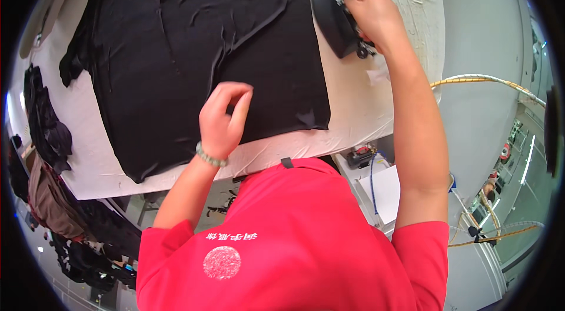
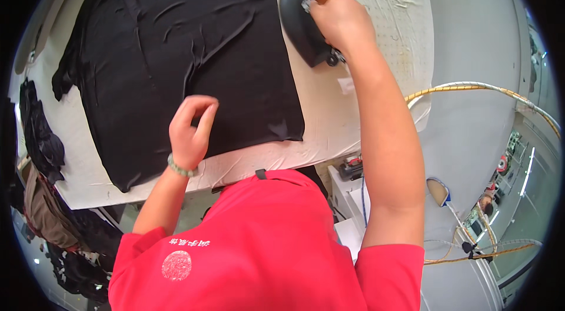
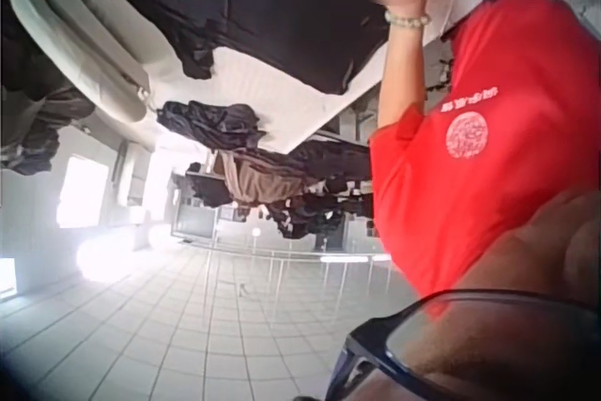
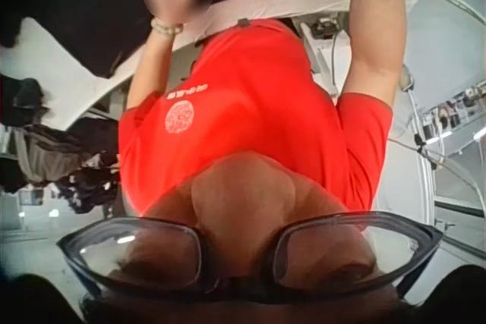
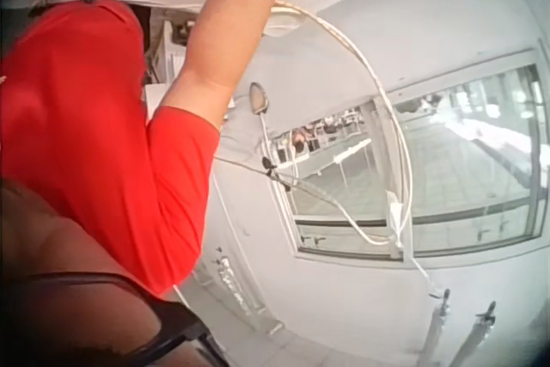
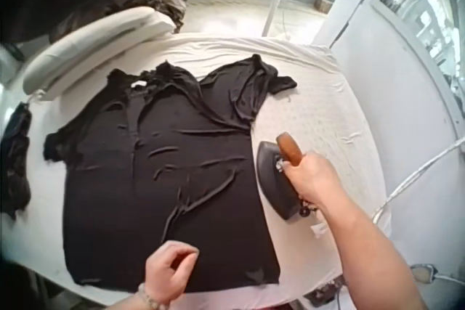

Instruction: Ironing a black button-down shirt on a professional pressing table in a factory.

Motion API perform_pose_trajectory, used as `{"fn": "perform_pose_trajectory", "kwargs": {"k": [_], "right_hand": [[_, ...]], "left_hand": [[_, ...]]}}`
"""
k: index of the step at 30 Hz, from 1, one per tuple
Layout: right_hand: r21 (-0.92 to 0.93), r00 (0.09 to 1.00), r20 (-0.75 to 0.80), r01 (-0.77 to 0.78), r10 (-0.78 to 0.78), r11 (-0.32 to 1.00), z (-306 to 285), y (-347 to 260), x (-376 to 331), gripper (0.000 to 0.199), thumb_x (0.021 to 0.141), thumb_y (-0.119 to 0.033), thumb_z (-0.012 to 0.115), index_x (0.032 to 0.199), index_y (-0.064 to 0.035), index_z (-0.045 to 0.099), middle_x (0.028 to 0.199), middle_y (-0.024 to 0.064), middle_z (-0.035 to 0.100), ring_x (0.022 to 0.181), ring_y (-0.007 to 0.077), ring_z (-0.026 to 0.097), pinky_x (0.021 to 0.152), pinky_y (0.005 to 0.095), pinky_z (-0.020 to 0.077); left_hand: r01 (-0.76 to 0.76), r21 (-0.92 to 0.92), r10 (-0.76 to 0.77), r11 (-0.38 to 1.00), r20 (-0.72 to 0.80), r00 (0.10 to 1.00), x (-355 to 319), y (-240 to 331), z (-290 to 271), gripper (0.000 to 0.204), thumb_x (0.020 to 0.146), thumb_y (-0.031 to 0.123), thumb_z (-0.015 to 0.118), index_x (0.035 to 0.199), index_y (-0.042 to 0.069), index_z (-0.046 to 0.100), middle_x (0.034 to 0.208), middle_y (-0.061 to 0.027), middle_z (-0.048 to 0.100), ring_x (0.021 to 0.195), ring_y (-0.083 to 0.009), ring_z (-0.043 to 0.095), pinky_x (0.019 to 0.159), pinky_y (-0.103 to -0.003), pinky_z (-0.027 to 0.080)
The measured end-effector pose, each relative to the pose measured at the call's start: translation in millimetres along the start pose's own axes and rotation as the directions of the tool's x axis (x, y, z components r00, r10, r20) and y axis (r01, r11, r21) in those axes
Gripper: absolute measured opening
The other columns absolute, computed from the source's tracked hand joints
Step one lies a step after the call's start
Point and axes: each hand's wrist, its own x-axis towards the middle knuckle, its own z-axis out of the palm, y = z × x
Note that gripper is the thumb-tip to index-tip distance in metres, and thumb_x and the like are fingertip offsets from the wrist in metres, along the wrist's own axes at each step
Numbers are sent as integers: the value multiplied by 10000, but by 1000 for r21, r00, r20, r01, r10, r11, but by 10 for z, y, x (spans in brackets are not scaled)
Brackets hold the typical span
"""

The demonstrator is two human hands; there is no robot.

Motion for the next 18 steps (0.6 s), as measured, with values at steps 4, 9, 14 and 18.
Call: {"fn": "perform_pose_trajectory", "kwargs": {"k": [4, 9, 14, 18], "right_hand": [[-39, 997, 6, -71, 71, 997, -79, 312, -303, 440, 965, -377, 647, 840, 44, 630, 584, 74, 558, 469, 179, 562, 447, 362, 447], [-27, 999, 28, -27, 27, 999, -77, 523, -594, 410, 959, -367, 672, 970, 40, 627, 612, 58, 567, 474, 159, 569, 447, 343, 454], [151, 968, 251, -58, 18, 987, -252, 628, -743, 423, 950, -411, 702, 1066, -13, 616, 616, 37, 565, 471, 137, 563, 443, 315, 444], [200, 908, 419, -116, 22, 973, -349, 642, -700, 458, 944, -445, 715, 1127, -39, 607, 615, 26, 551, 481, 104, 559, 448, 285, 435]], "left_hand": [[230, -111, -235, 967, -37, 971, -816, -115, 5, 88, 950, 18, 684, 1035, -2, 698, 945, -87, 703, 806, -151, 683, 766, -266, 538], [536, -434, -601, 724, -16, 799, -1336, -74, 228, 107, 976, 24, 656, 1071, -15, 683, 1053, -86, 698, 913, -132, 672, 823, -275, 537], [30, 198, -9, 980, -105, 994, -932, 192, 489, 218, 887, 60, 724, 1099, 21, 691, 1086, -121, 693, 1034, -295, 676, 906, -377, 546], [-398, 494, 442, 773, 30, 896, -152, 192, 747, 313, 846, 150, 728, 1141, 67, 662, 1173, -102, 656, 1096, -301, 637, 968, -422, 498]]}}
